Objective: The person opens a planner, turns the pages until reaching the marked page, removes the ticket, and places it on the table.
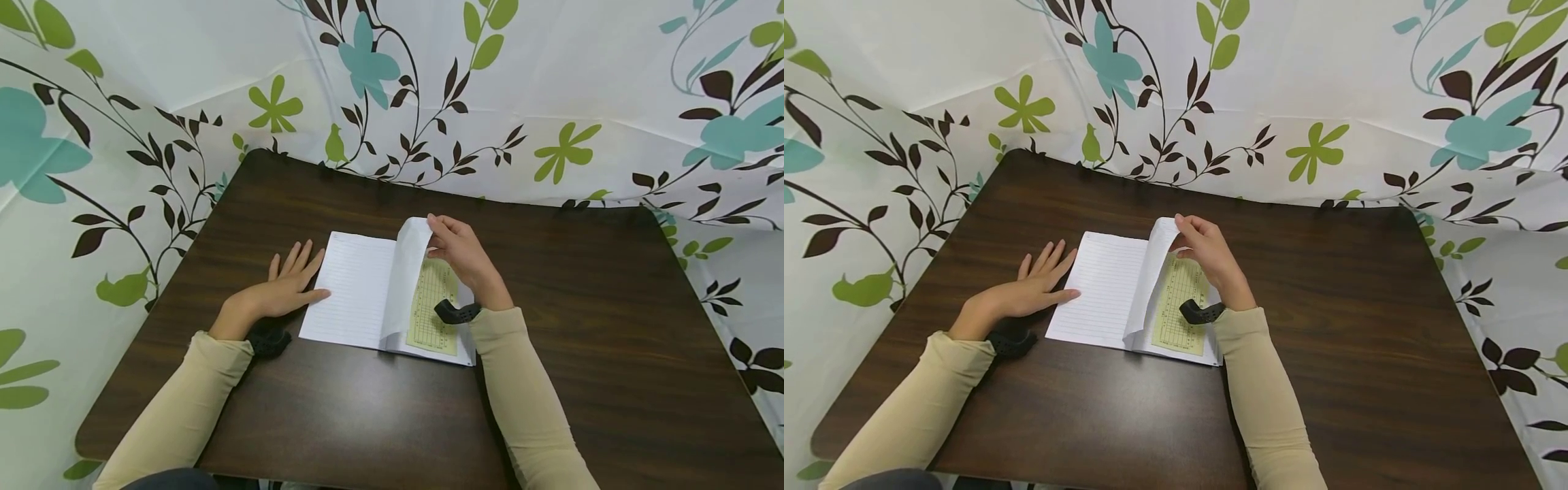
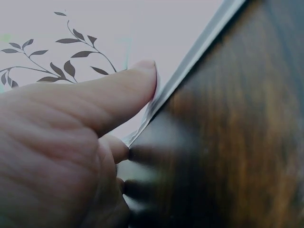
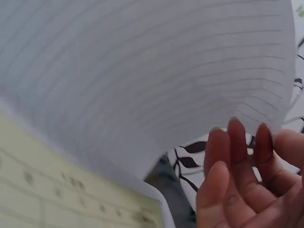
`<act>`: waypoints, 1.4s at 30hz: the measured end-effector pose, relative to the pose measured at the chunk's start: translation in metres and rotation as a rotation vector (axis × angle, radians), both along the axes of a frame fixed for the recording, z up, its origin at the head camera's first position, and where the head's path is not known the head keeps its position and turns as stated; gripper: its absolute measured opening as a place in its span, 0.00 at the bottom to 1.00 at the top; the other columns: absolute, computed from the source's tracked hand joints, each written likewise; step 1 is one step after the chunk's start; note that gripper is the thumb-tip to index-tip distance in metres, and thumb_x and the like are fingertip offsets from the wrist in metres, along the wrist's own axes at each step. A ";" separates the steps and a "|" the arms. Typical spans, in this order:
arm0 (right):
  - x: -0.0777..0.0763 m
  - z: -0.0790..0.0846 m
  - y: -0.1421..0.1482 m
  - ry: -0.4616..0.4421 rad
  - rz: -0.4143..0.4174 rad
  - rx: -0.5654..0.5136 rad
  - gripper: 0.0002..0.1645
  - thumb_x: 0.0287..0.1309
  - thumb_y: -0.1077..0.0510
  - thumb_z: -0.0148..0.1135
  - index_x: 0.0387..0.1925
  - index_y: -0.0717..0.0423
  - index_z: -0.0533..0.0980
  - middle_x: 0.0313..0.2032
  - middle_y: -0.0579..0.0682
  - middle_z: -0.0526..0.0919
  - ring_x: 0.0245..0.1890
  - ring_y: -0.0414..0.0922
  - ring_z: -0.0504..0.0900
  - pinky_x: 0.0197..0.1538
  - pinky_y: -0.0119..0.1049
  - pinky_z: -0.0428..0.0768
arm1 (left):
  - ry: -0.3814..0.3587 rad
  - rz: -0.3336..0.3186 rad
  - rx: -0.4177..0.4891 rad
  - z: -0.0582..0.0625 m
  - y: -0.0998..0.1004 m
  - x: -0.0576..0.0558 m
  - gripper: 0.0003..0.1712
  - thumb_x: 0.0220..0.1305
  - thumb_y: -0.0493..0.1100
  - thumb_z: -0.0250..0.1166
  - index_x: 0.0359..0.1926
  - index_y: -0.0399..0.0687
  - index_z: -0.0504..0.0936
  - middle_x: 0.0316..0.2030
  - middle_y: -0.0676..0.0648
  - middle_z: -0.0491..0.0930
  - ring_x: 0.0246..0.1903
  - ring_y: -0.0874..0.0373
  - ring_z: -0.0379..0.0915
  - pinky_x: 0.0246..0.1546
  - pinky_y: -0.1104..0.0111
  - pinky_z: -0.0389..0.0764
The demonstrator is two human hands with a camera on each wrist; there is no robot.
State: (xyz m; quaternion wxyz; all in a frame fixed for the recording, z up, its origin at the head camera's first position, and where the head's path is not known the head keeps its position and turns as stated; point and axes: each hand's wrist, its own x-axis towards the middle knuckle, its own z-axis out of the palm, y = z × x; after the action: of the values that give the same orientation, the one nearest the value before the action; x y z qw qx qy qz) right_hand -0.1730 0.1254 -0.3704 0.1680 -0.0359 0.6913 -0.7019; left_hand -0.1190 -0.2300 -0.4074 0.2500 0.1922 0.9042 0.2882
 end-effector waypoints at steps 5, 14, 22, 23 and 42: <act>0.000 -0.001 -0.014 0.030 0.011 0.038 0.18 0.80 0.44 0.51 0.40 0.52 0.76 0.37 0.45 0.81 0.39 0.42 0.84 0.47 0.36 0.83 | 0.002 0.003 -0.019 -0.003 -0.001 -0.002 0.57 0.75 0.72 0.49 0.84 0.48 0.31 0.82 0.41 0.15 0.81 0.41 0.06 0.73 0.34 0.14; -0.001 -0.002 -0.032 0.044 0.040 0.115 0.16 0.80 0.47 0.53 0.40 0.53 0.78 0.44 0.46 0.82 0.48 0.48 0.85 0.57 0.42 0.84 | -0.004 0.002 -0.016 -0.004 -0.003 -0.002 0.57 0.75 0.73 0.48 0.85 0.49 0.30 0.82 0.41 0.14 0.81 0.42 0.05 0.73 0.35 0.13; -0.004 -0.004 -0.051 0.084 0.089 0.228 0.18 0.79 0.50 0.55 0.49 0.61 0.79 0.52 0.54 0.82 0.56 0.62 0.85 0.59 0.49 0.84 | -0.005 -0.007 0.036 0.003 -0.005 0.000 0.55 0.78 0.66 0.51 0.84 0.46 0.31 0.81 0.37 0.15 0.80 0.38 0.05 0.71 0.35 0.10; -0.004 -0.004 -0.053 0.088 0.093 0.244 0.18 0.79 0.50 0.55 0.50 0.62 0.79 0.53 0.55 0.82 0.56 0.62 0.86 0.59 0.49 0.85 | -0.006 -0.010 0.039 0.004 -0.005 0.000 0.55 0.78 0.66 0.51 0.84 0.45 0.31 0.81 0.37 0.15 0.80 0.38 0.05 0.71 0.35 0.10; -0.007 -0.008 -0.077 0.166 0.197 0.540 0.19 0.77 0.48 0.57 0.47 0.60 0.82 0.48 0.60 0.88 0.45 0.54 0.88 0.43 0.33 0.77 | -0.043 0.028 0.007 -0.003 -0.003 -0.004 0.63 0.64 0.88 0.23 0.84 0.51 0.31 0.82 0.43 0.15 0.81 0.43 0.05 0.73 0.36 0.12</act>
State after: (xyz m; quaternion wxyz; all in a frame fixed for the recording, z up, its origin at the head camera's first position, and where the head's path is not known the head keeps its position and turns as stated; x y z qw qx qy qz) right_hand -0.1805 0.0482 -0.3780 0.1817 -0.1142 0.8574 -0.4678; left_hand -0.1227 -0.2327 -0.4106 0.2644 0.1742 0.9002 0.2989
